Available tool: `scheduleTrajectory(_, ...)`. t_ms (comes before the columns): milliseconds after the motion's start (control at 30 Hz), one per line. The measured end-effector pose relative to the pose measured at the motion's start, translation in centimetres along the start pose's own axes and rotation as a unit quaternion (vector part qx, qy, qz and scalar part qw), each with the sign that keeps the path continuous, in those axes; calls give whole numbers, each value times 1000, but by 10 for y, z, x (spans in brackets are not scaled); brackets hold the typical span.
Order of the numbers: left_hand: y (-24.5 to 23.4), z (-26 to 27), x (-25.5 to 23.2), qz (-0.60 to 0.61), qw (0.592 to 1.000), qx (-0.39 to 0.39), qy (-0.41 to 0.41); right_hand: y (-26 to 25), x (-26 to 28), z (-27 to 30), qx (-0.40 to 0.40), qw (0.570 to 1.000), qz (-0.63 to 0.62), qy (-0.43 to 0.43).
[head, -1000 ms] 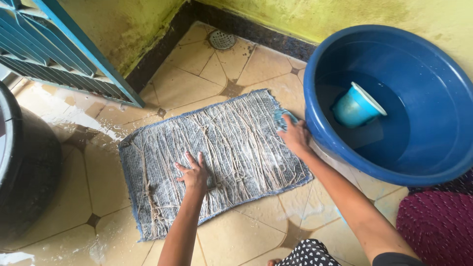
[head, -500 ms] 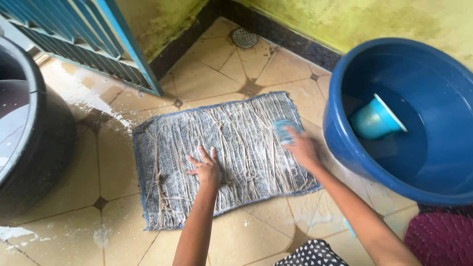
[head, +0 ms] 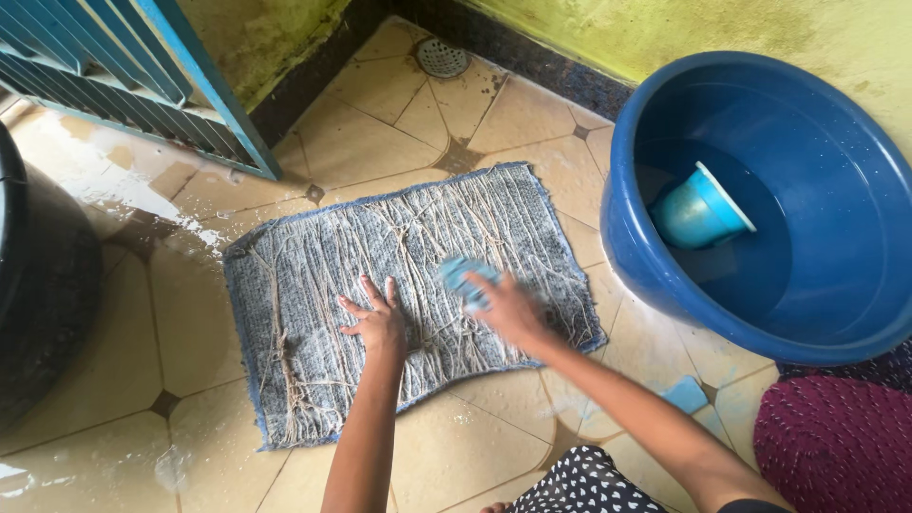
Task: The person cleans a mat by scrubbing one side with a bar of soap, flipping the mat over, and scrubbing the other side.
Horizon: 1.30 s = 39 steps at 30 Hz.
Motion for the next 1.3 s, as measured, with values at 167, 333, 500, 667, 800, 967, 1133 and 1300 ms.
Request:
scheduleTrajectory(167,-12,7,-1,-28,999,15,-1,-42,-114,-28,-96,955,-105,262)
scheduleTrajectory(333,-11,5,-2,-48,999,-18,-13,-3,-74,0,-149,988,10,26)
scheduleTrajectory(500,12,-11,-3,-23,999,-34,-17,17,-42,24,-90,994,-39,-37)
scheduleTrajectory(667,49,-37,-6,-7,983,-178,-40,-33,-118,41,-101,981,-24,163)
scheduleTrajectory(800,50,-42,-5,-23,987,-154,-27,-36,-134,67,-112,977,-56,174)
scheduleTrajectory(967,29,-18,-1,-14,996,-85,-15,-62,-64,94,-3,999,-48,-6)
scheduleTrajectory(1133,19,-8,-2,-33,995,-93,-17,-165,-46,89,-349,929,-47,-110)
scheduleTrajectory(1300,23,-14,-1,-50,996,-72,-13,-232,-201,26,-412,896,-31,162)
Point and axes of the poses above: each hand's wrist, its own z-axis away from the middle knuckle, its own y-axis out of the palm, x = y × z, the point moved 1 cm from there along -z, towards the middle knuckle, and after that the axes turned 2 degrees about -z, right-handed, at the moved point
